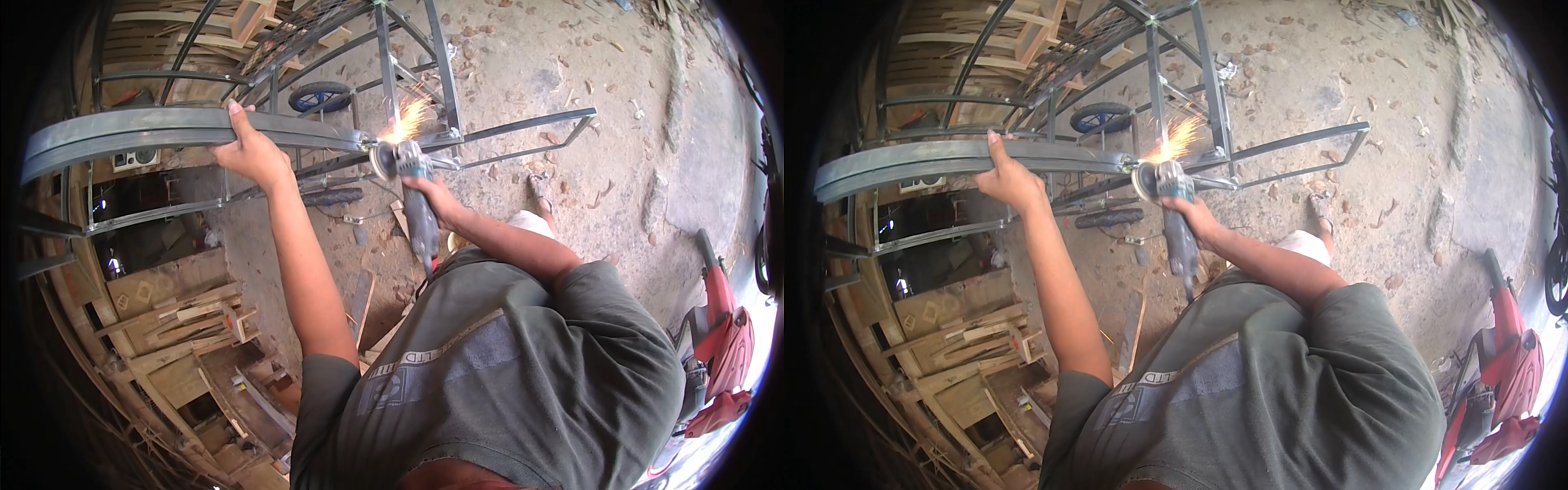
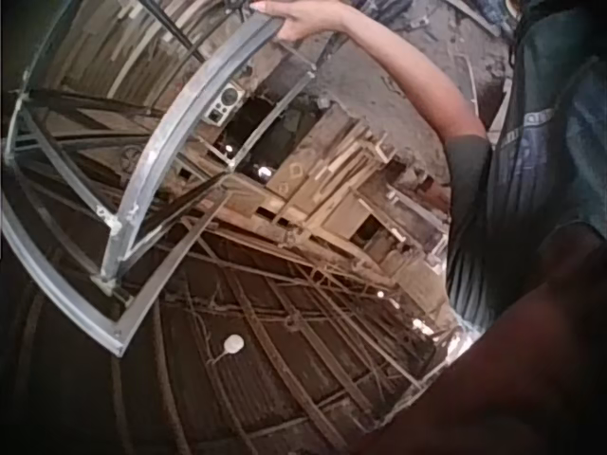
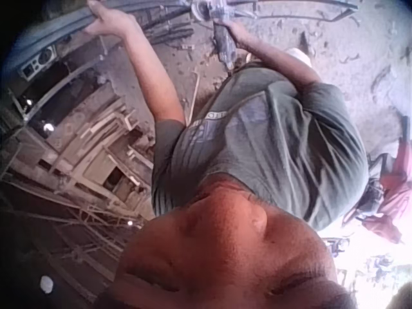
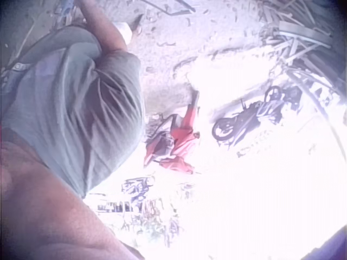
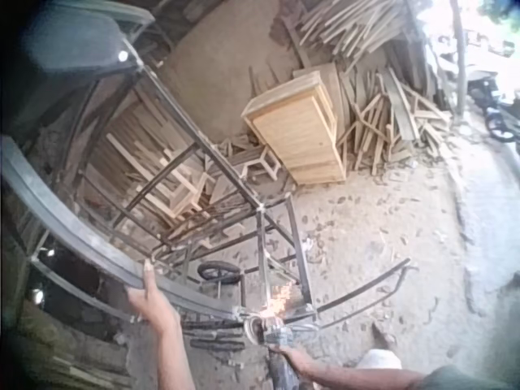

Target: The person uses an angle grinder to smooth the joints and edges of a large metal frame with wheels.

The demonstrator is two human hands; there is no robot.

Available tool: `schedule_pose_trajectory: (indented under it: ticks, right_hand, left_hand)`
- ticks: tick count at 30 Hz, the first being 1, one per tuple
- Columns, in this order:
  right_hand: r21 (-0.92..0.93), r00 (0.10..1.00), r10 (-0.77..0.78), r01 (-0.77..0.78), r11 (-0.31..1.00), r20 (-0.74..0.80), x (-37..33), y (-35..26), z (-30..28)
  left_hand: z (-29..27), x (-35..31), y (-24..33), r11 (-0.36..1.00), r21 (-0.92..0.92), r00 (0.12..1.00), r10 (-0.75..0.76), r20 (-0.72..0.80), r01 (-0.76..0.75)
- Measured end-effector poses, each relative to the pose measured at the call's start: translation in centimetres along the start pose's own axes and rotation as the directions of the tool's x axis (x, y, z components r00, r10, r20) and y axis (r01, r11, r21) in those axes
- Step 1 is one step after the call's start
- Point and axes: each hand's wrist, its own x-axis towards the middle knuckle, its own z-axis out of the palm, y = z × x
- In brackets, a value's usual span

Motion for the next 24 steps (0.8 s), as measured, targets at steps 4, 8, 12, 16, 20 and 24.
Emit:
schedule_pose_trajectory:
  ticks: [4,8,12,16,20,24]
  right_hand:
    - [-0.013,1.0,0.016,-0.016,1.0,-0.01,-1.9,1.7,0.1]
    - [-0.093,0.994,-0.099,0.103,0.99,0.047,-1.9,2.5,-0.2]
    - [-0.166,0.987,-0.074,0.097,0.981,0.139,-1.9,2.8,0.4]
    - [-0.167,0.964,-0.184,0.217,0.962,0.189,-0.5,4.0,1.0]
    - [-0.158,0.947,-0.252,0.285,0.946,0.2,-0.5,4.6,-0.2]
    - [-0.186,0.954,-0.237,0.271,0.944,0.186,0.0,4.4,-0.7]
  left_hand:
    - [0.7,0.1,0.7,0.998,-0.058,1.0,-0.009,0.005,0.01]
    - [0.0,0.0,1.0,0.997,-0.071,0.995,0.016,0.097,-0.009]
    - [-0.6,0.2,1.7,0.994,-0.099,0.986,-0.023,0.168,0.04]
    - [-1.2,1.0,1.5,0.995,-0.044,0.97,-0.08,0.23,0.093]
    - [-1.1,0.6,1.6,0.995,-0.076,0.975,-0.053,0.215,0.071]
    - [-1.2,0.2,1.6,0.993,-0.05,0.972,-0.098,0.214,0.111]
